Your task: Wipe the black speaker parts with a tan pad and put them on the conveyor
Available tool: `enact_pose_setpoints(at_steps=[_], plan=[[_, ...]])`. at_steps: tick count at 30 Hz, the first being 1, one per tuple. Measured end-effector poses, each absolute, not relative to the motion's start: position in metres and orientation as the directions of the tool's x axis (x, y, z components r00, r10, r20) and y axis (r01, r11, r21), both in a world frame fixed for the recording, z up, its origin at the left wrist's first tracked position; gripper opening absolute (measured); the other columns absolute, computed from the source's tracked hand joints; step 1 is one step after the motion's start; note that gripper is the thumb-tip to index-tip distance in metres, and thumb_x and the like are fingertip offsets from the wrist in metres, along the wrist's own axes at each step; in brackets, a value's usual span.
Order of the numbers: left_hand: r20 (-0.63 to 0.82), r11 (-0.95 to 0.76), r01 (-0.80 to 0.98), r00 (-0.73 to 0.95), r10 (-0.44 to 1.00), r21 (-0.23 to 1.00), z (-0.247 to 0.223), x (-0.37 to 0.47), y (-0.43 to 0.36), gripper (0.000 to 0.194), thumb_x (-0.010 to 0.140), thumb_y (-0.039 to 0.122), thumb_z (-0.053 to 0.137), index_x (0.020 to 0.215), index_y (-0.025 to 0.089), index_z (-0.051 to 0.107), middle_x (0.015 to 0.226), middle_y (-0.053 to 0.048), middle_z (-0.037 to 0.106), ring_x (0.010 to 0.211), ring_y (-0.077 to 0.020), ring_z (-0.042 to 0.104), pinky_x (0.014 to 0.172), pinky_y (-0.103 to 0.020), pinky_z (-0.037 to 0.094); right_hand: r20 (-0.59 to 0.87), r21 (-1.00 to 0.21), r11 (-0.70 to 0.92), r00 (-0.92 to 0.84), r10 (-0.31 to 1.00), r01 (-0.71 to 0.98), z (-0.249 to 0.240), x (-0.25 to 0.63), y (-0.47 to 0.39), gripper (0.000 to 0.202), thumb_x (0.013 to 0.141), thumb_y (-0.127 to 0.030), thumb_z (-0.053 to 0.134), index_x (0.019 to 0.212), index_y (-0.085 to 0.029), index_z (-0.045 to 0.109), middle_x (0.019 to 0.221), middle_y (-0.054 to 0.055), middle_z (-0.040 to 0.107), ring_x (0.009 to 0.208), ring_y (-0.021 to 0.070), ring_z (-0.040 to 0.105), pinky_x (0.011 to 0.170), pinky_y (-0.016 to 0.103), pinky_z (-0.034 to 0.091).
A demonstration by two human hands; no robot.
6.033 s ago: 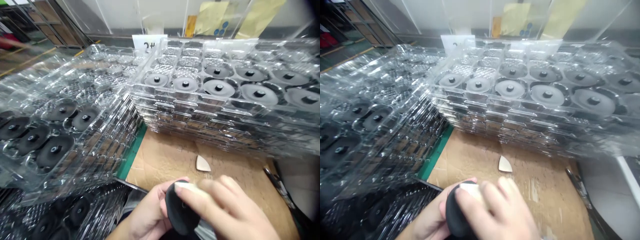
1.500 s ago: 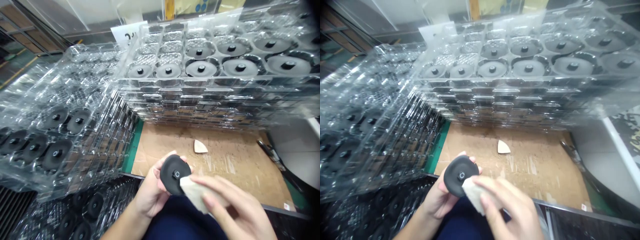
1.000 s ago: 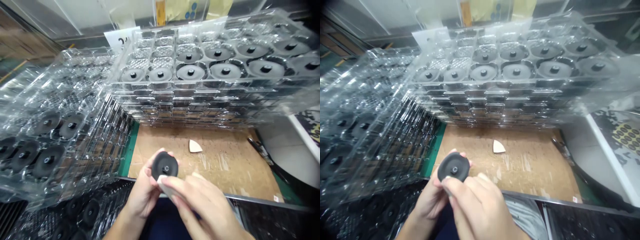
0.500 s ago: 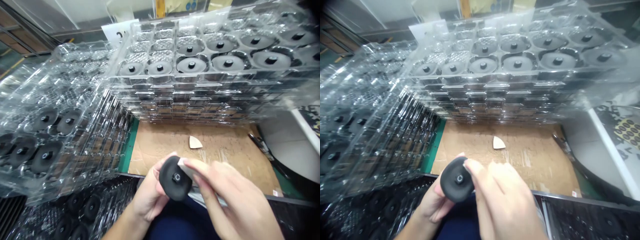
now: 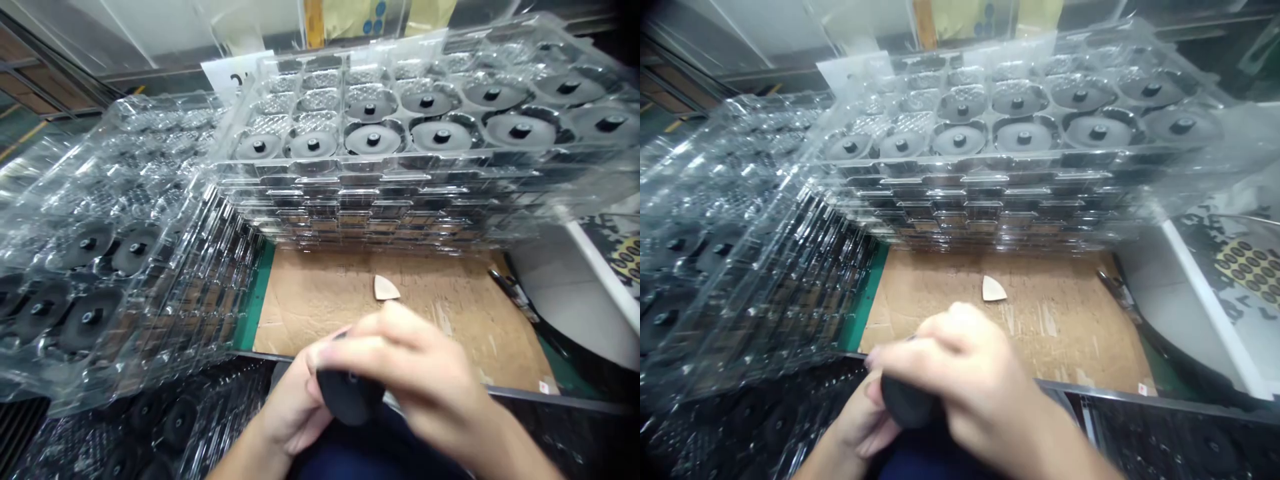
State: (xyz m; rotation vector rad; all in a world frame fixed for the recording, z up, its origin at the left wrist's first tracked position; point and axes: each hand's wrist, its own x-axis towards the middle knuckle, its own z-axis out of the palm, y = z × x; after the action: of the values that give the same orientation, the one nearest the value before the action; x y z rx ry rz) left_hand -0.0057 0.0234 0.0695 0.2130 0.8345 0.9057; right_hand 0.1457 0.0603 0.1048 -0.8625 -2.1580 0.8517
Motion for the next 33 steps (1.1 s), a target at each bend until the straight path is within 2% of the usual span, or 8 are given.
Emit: enact_pose_setpoints(at_steps=[5,11,15,19,21,24,27,33], plan=[[-0.402,0.611,-0.696,0.472,0.785,0.377,0.062,-0.015,0.019,0.059,0.051,0.039,0.079,0.105,0.022,0.062,0.104,-0.006,0.064,0.092,-0.0245,0.063,0.08,-0.031,0.048,0.072,-0.726,0.214,-0.237,0.969,0.653,0.054,0.174,0.066,0.029,0.088,-0.023,0.044,0.115,-0.025,0.055,0.103,0.004,0.061,0.091,0.0148,0.058,0.076,0.027,0.048],[-0.412,0.591,-0.721,0.446,0.795,0.361,0.057,-0.015,0.018,0.042,0.067,0.019,0.071,0.108,0.02,0.061,0.103,-0.007,0.066,0.091,-0.0238,0.063,0.077,-0.03,0.05,-0.008,-0.749,0.223,-0.345,0.938,0.623,-0.008,0.162,0.027,0.027,0.088,-0.019,0.04,0.1,-0.016,0.063,0.088,0.006,0.066,0.081,0.0148,0.063,0.072,0.026,0.053],[-0.404,0.611,-0.713,0.474,0.782,0.345,0.056,-0.013,0.018,0.046,0.064,0.022,0.073,0.109,0.02,0.06,0.106,-0.007,0.065,0.095,-0.0256,0.063,0.079,-0.03,0.05,-0.014,-0.751,0.186,-0.296,0.955,0.634,0.006,0.168,0.035,0.027,0.088,-0.022,0.042,0.108,-0.018,0.061,0.097,0.007,0.066,0.088,0.0159,0.063,0.076,0.028,0.052],[-0.421,0.575,-0.725,0.418,0.805,0.38,0.059,-0.009,0.021,0.055,0.057,0.029,0.077,0.109,0.022,0.06,0.111,-0.006,0.062,0.099,-0.0256,0.06,0.083,-0.032,0.049,0.116,-0.775,0.137,-0.075,0.99,0.617,0.061,0.166,0.045,0.027,0.084,-0.026,0.051,0.111,-0.024,0.058,0.108,0.003,0.063,0.095,0.0161,0.061,0.077,0.024,0.052],[-0.455,0.545,-0.738,0.357,0.816,0.397,0.061,-0.006,0.022,0.057,0.056,0.032,0.077,0.11,0.023,0.059,0.113,-0.006,0.062,0.101,-0.0223,0.059,0.086,-0.029,0.047,0.238,-0.774,0.219,-0.048,0.97,0.595,0.086,0.154,0.04,0.028,0.083,-0.022,0.052,0.111,-0.024,0.058,0.108,0.002,0.064,0.093,0.0156,0.062,0.079,0.023,0.051],[-0.497,0.527,-0.736,0.297,0.815,0.425,0.063,-0.003,0.024,0.052,0.059,0.03,0.076,0.109,0.024,0.06,0.109,-0.005,0.064,0.099,-0.0189,0.059,0.089,-0.026,0.044,0.369,-0.74,0.456,-0.27,0.89,0.495,0.104,0.135,0.032,0.031,0.081,-0.013,0.051,0.111,-0.018,0.058,0.099,0.005,0.066,0.085,0.0147,0.063,0.078,0.024,0.052],[-0.505,0.501,-0.716,0.237,0.83,0.487,0.065,-0.002,0.024,0.051,0.058,0.026,0.077,0.106,0.027,0.061,0.108,-0.002,0.064,0.095,-0.0196,0.061,0.087,-0.028,0.046,0.318,-0.757,0.491,-0.414,0.853,0.43,0.106,0.127,0.035,0.028,0.081,-0.009,0.049,0.105,-0.018,0.06,0.088,0.002,0.067,0.074,0.0114,0.063,0.069,0.02,0.052],[-0.484,0.511,-0.705,0.266,0.834,0.492,0.069,0.0,0.026,0.041,0.063,0.027,0.074,0.102,0.023,0.063,0.103,-0.005,0.067,0.104,-0.0221,0.057,0.095,-0.031,0.04,0.414,-0.708,0.534,-0.341,0.844,0.463,0.107,0.123,0.045,0.033,0.082,-0.01,0.046,0.114,-0.012,0.055,0.093,0.007,0.065,0.083,0.016,0.06,0.075,0.028,0.05]])
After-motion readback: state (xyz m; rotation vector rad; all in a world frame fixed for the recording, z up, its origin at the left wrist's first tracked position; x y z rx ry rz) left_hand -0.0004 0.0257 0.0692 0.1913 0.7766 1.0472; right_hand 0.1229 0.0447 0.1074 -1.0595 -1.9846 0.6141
